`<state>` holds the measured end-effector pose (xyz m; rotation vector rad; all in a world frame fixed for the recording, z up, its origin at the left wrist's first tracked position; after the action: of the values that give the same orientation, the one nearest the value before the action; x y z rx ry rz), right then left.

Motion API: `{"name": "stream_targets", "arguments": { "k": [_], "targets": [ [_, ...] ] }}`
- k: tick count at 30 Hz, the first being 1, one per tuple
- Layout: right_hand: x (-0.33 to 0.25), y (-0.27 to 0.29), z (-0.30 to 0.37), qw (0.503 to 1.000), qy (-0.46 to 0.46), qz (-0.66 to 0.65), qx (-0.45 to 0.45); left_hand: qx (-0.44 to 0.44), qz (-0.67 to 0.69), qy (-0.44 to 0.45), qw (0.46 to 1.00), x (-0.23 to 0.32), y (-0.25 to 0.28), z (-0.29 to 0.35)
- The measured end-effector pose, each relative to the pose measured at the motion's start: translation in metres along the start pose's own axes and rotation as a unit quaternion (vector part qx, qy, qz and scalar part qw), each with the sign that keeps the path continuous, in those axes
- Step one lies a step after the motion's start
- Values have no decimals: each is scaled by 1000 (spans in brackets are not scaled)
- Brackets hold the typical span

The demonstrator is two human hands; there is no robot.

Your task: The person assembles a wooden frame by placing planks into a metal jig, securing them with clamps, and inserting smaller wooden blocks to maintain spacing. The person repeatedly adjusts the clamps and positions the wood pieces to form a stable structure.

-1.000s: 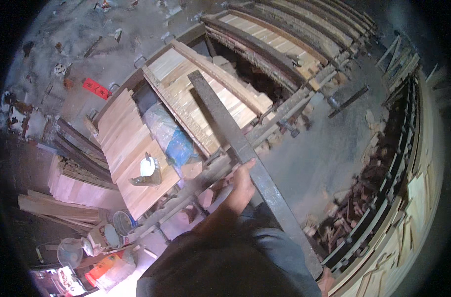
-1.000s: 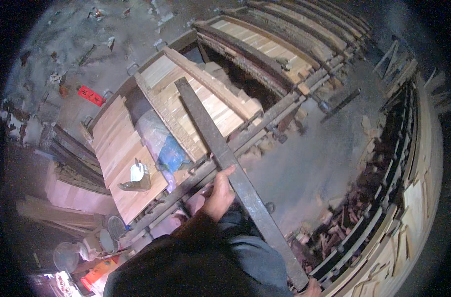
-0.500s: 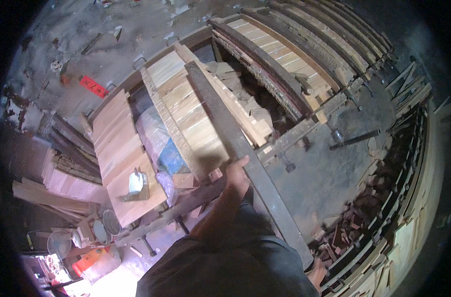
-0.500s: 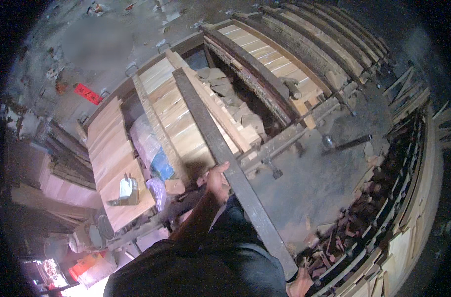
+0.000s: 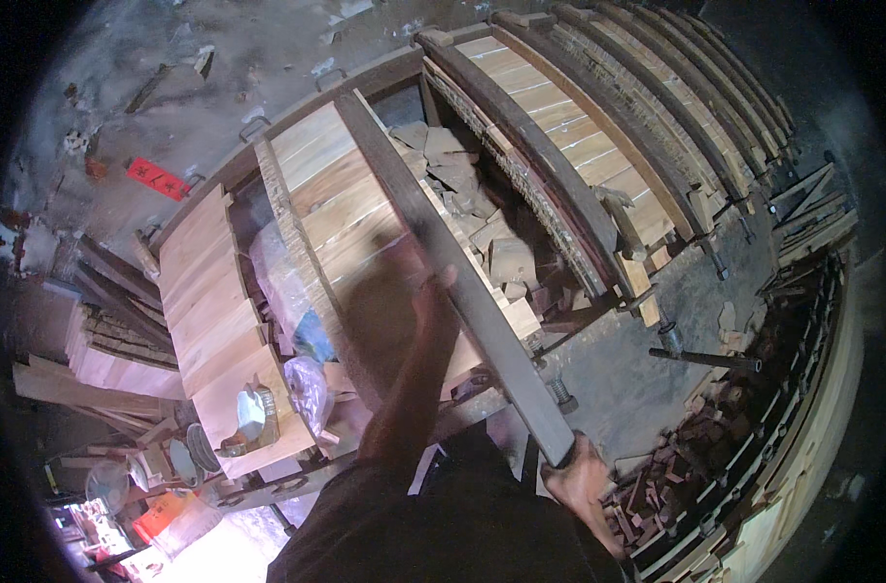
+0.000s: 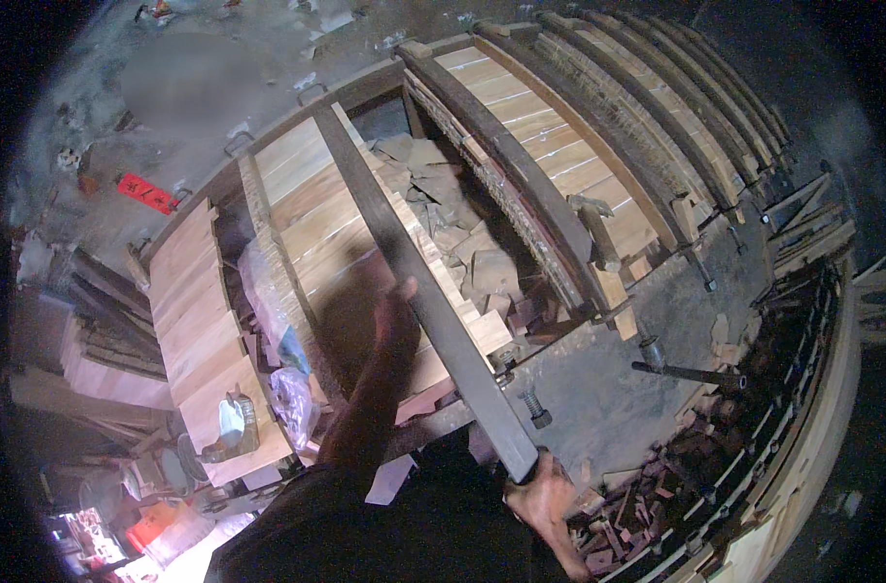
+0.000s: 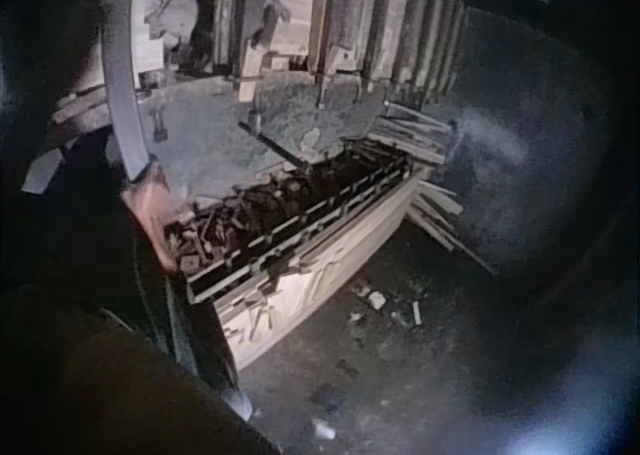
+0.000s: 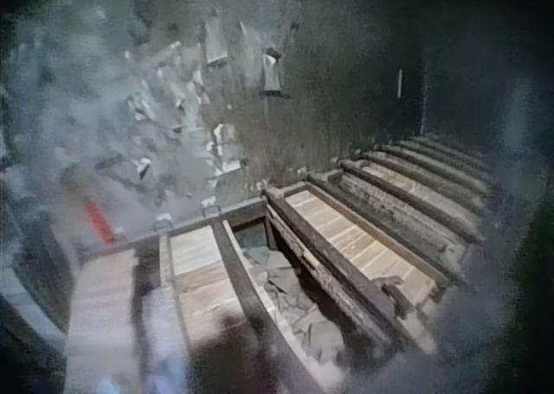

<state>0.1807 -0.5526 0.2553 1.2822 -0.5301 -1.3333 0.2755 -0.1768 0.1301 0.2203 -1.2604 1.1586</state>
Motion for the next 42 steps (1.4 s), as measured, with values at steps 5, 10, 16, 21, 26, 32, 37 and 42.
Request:
{"name": "stream_targets", "arguments": {
  "k": [5,10,16,21,26,32,37,42],
  "targets": [
    [-55,7,-69,1000,19,8,-20,-20,18,-1,1000,-22,24,-61],
    [-69,-9,-105,1000,26,8,-10,20,-107,-67,992,-5,6,-82],
    [-89,-18,-130,998,32,29,-34,9,-302,-88,949,-3,38,-129],
    [-104,-30,-161,998,57,6,-25,-47,-111,-53,991,13,8,-118],
    [-112,-50,-188,995,97,-4,23,32,-262,-163,951,2,-34,-70],
    [-101,-56,-196,982,170,40,66,-15,-588,-328,739,-25,15,-136],
    [-21,-44,-172,946,36,-277,162,-56,-488,-326,808,-50,20,-138],
    [66,-59,-130,862,-223,-446,89,-81,-576,-345,737,-42,27,-156]
  ]
}}
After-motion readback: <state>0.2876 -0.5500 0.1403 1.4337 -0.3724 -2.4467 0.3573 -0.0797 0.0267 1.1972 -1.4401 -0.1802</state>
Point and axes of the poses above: each hand's wrist, its own z-axis away from the middle knuckle, its own y-axis out of the back of the hand, x = y × z, the point moved 1 cm from there along -z, towards the middle knuckle, and after that the axes turned 2 degrees about -x, right-handed, at the moved point
